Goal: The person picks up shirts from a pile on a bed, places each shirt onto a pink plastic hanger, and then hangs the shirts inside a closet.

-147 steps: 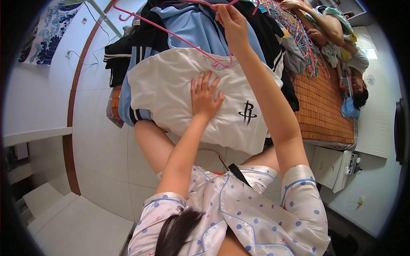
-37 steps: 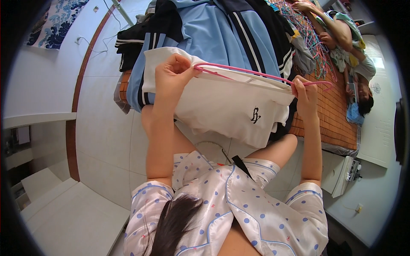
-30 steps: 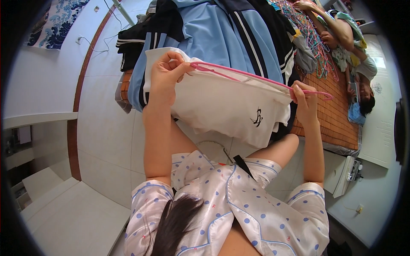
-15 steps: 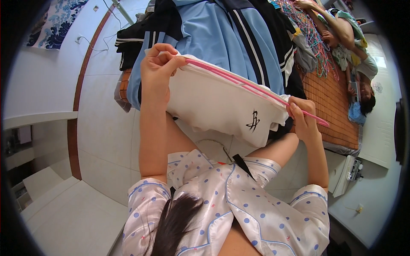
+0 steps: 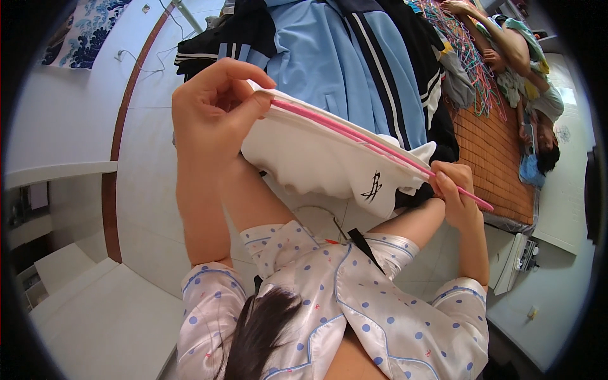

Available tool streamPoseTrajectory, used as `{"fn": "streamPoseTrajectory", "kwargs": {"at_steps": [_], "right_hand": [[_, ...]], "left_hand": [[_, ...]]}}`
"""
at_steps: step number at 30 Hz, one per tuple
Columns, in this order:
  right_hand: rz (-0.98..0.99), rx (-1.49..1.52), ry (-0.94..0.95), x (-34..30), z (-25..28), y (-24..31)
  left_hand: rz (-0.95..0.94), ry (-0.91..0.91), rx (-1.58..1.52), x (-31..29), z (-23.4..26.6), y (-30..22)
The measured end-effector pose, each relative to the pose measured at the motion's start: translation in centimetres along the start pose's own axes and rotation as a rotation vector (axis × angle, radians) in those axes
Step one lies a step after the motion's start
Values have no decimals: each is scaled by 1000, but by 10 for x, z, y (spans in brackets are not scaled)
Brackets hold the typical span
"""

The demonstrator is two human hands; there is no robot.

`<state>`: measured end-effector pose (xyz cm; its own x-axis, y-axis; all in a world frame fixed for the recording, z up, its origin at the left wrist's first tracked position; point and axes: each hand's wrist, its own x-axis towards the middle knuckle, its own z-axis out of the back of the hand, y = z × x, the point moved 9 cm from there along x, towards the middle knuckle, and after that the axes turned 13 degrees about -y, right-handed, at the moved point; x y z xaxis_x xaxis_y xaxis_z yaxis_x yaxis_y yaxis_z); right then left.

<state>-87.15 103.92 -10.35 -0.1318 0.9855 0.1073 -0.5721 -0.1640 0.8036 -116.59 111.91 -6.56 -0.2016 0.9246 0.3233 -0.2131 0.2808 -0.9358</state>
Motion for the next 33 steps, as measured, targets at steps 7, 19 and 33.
{"fn": "streamPoseTrajectory", "kwargs": {"at_steps": [7, 19, 33], "right_hand": [[144, -300, -12, 12, -15, -2], [116, -171, -401, 50, -4, 35], [140, 173, -370, 68, -12, 28]], "left_hand": [[-161, 111, 237, -15, -17, -33], [-158, -47, 452, -15, -21, -5], [-498, 161, 385, -29, -48, 7]]}}
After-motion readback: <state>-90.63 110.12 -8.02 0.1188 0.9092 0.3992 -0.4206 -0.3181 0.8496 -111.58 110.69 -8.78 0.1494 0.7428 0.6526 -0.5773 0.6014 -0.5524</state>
